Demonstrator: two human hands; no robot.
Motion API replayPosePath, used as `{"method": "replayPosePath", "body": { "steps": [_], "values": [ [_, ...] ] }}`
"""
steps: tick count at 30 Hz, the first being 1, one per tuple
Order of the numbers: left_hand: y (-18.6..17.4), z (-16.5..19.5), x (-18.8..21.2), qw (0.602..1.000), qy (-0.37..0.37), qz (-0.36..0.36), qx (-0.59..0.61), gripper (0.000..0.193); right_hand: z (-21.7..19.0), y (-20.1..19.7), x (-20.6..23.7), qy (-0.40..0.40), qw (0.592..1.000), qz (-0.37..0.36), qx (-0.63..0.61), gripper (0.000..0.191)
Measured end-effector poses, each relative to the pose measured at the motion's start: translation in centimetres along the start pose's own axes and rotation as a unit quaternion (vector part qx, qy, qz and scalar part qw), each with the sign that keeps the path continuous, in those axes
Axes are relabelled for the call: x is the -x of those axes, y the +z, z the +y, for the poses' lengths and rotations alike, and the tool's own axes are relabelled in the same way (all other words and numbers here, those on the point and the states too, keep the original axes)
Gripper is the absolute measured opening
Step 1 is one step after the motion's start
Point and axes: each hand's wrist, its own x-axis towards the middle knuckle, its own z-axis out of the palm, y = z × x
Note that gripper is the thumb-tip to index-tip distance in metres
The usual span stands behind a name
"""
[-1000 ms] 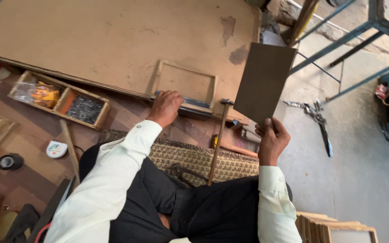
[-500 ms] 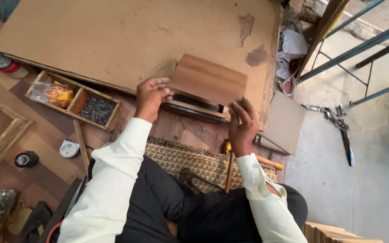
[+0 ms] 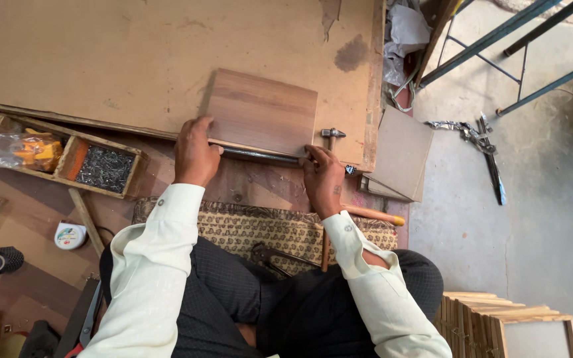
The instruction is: The person assembles small wooden frames by placing a wooden panel into a metal jig and hammering nails into the frame edges. They repeatedly pick up nails, position them, and strike them with a hammer to secure the panel to the frame. The person also handles a small metal clip and attaches it to the frame.
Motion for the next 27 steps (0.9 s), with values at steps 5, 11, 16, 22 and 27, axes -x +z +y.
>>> {"method": "replayPosePath", "body": {
  "steps": [5, 11, 16, 22, 27],
  "values": [
    [0.4, -0.5, -0.3, 1.000, -0.005, 0.006, -0.011, 0.032, 1.0, 0.7, -0.1, -0.107, 0.990, 0.049, 0.076, 0.022],
    [0.7, -1.0, -0.3, 0.999, -0.004, 0.029, -0.036, 0.023, 1.4, 1.2, 0.1, -0.098, 0.989, 0.051, 0.096, 0.018],
    [0.9, -1.5, -0.7, 0.999, -0.004, 0.021, -0.044, 0.020, 1.1, 1.3, 0.1, -0.083, 0.990, 0.058, 0.096, 0.020],
    [0.5, -2.1, -1.6, 0.999, 0.028, 0.003, -0.040, 0.024, 1.2, 1.7, 0.4, -0.057, 0.993, 0.072, 0.075, 0.018],
    [0.0, -2.1, -2.2, 0.999, 0.027, -0.026, -0.031, 0.022, 1.9, 2.4, 0.8, -0.108, 0.984, 0.107, 0.090, 0.015]
  ]
}}
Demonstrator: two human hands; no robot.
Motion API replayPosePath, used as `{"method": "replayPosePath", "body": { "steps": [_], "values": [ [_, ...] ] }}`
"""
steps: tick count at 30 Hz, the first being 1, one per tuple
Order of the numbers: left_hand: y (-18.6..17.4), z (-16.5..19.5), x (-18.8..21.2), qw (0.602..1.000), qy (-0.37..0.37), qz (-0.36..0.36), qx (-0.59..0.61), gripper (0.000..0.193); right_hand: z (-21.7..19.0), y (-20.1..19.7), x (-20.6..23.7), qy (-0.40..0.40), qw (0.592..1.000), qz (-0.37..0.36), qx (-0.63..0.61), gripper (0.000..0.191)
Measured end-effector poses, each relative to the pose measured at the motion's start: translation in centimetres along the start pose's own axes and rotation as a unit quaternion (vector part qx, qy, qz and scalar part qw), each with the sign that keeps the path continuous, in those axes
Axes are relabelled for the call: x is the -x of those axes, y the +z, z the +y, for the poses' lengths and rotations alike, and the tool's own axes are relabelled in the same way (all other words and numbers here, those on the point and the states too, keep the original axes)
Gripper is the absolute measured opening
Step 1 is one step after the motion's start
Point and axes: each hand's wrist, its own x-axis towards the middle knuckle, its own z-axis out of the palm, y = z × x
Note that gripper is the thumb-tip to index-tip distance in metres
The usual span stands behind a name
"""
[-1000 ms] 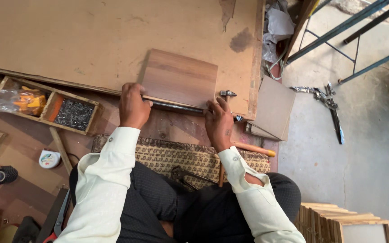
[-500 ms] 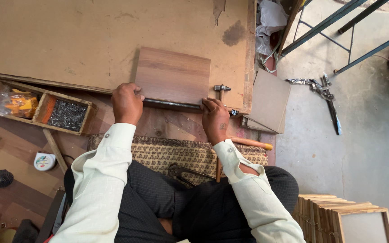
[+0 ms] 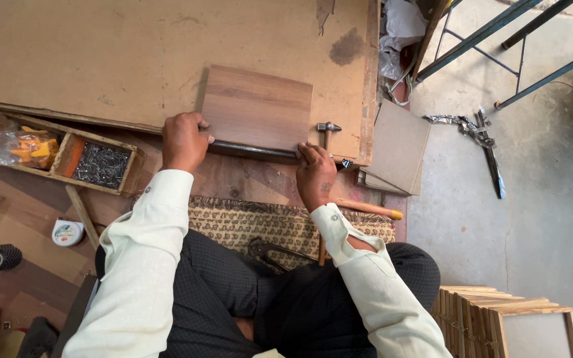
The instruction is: The person assembles small wooden frames by placing a wooden panel into a metal jig and hammering nails into the frame edges. They repeatedly pick up nails, position them, and strike them with a hammer to secure the panel to the frame. The person also handles a small metal clip and attaches it to the frame.
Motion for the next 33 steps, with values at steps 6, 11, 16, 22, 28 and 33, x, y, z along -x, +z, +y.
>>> {"method": "replayPosePath", "body": {
  "steps": [6, 11, 16, 22, 28, 33],
  "values": [
    [-0.4, 0.2, -0.4, 0.999, -0.031, -0.017, 0.016, 0.024, -0.1, 0.5, 0.4, -0.005, 0.999, 0.032, -0.012, 0.013],
    [-0.2, 0.4, -0.2, 0.998, -0.066, -0.008, 0.020, 0.031, -0.1, 0.2, -0.1, 0.045, 0.999, 0.007, -0.015, 0.012],
    [0.1, 0.3, -0.1, 0.997, -0.074, -0.009, 0.030, 0.034, 0.1, 0.4, -0.6, 0.027, 0.999, 0.012, 0.028, 0.011],
    [0.4, 0.5, -0.8, 0.990, -0.089, 0.050, 0.098, 0.064, 0.7, 0.4, -0.7, -0.007, 1.000, 0.018, -0.008, 0.008],
    [0.1, 2.2, -1.1, 0.752, -0.182, 0.027, 0.633, 0.036, -3.0, -2.3, -1.6, -0.070, 0.996, 0.044, 0.014, 0.027],
    [-2.1, 4.1, -0.3, 0.714, -0.050, 0.032, 0.698, 0.022, -7.0, -7.3, -5.9, -0.021, 0.988, 0.078, -0.131, 0.060]
  ]
}}
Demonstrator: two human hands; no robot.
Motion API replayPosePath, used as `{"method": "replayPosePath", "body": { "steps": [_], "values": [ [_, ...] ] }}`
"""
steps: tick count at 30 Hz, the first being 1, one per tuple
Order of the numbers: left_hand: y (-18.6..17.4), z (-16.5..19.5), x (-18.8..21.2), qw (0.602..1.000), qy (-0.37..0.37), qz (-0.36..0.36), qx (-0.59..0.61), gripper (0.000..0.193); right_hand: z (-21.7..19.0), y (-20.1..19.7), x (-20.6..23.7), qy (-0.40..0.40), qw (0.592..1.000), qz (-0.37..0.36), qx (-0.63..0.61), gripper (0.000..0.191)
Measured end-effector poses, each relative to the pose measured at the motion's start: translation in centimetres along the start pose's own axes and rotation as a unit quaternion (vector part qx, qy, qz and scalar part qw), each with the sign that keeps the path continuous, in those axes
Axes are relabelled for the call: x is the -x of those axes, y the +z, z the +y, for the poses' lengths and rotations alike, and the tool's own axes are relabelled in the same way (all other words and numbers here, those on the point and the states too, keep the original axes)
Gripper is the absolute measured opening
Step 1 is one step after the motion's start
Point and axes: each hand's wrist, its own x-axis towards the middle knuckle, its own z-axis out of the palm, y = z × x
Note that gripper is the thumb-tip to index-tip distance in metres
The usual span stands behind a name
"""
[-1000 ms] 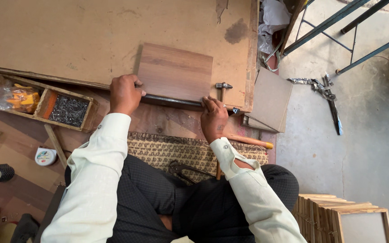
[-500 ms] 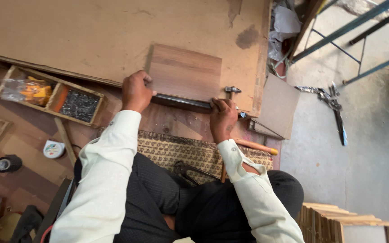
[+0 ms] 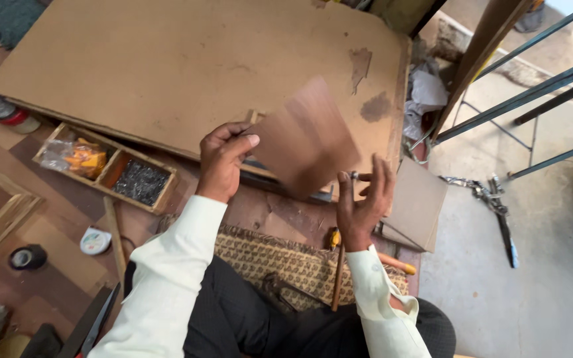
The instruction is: The person assembles small wooden frames by placing a wooden panel into a metal jig and hammering nails into the frame edges. They repeatedly pick up nails, position them, and strike them with a hammer to secure the panel to the frame. The person also handles a small metal clip and attaches it to the frame.
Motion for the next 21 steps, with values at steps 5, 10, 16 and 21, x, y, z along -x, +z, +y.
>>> {"method": "replayPosePath", "body": {
  "steps": [5, 10, 16, 21],
  "values": [
    [2.2, 0.5, 1.4, 0.998, 0.027, -0.014, -0.047, 0.027, -0.7, -2.1, -1.5, 0.128, 0.965, -0.142, -0.178, 0.067],
    [1.8, 0.5, 1.3, 0.943, 0.094, 0.014, -0.318, 0.028, 2.1, -0.5, 0.8, 0.238, 0.914, -0.222, -0.242, 0.028],
    [-2.1, -0.2, 0.5, 0.718, 0.178, 0.099, -0.665, 0.070, 5.6, 2.7, 2.7, 0.448, 0.765, -0.073, -0.456, 0.029],
    [-4.2, -3.2, -0.3, 0.859, -0.083, 0.034, -0.504, 0.080, 6.7, 3.5, 3.4, 0.493, 0.731, -0.100, -0.461, 0.038]
  ]
}}
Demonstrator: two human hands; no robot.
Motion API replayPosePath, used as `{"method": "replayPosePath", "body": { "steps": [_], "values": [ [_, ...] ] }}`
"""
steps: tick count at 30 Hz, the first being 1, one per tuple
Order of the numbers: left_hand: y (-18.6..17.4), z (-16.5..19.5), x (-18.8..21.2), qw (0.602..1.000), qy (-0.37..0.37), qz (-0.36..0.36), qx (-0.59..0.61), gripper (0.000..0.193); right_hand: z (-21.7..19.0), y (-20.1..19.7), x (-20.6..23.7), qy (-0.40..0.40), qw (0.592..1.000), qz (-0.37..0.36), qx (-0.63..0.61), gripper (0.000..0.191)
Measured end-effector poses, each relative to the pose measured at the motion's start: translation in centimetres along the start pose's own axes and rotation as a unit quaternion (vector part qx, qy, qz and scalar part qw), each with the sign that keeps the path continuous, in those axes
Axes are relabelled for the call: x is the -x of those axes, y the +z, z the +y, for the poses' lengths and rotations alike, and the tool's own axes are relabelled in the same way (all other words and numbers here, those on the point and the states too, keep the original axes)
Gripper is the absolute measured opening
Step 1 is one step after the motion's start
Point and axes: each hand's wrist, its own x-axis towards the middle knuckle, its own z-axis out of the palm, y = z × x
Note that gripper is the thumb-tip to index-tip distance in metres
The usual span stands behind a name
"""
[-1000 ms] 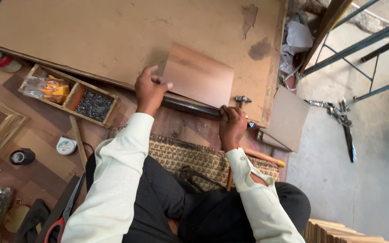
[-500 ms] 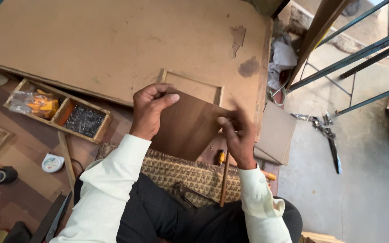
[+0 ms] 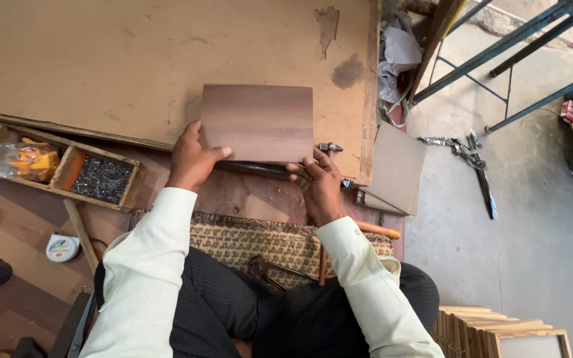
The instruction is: The person assembles small wooden frames by placing a wooden panel into a metal jig and hammering nails into the frame edges. They repeatedly pick up nails, position them, and strike them with a hammer to secure the panel to the frame. The person also handles a small metal clip and attaches it to the frame.
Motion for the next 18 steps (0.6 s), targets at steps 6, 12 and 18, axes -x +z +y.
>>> {"method": "replayPosePath", "body": {
  "steps": [6, 12, 18],
  "values": [
    [0.6, -1.0, -1.3, 0.970, 0.179, 0.031, -0.161, 0.085, 0.2, 0.4, 0.0, -0.198, 0.779, 0.139, 0.578, 0.044],
    [0.3, -1.0, -0.2, 0.961, 0.156, 0.017, -0.228, 0.057, 1.7, -0.5, 0.6, -0.373, 0.694, 0.075, 0.611, 0.027],
    [0.3, -0.1, 0.0, 0.961, 0.152, 0.034, -0.227, 0.048, 2.7, -1.4, -0.6, -0.384, 0.717, 0.098, 0.573, 0.018]
  ]
}}
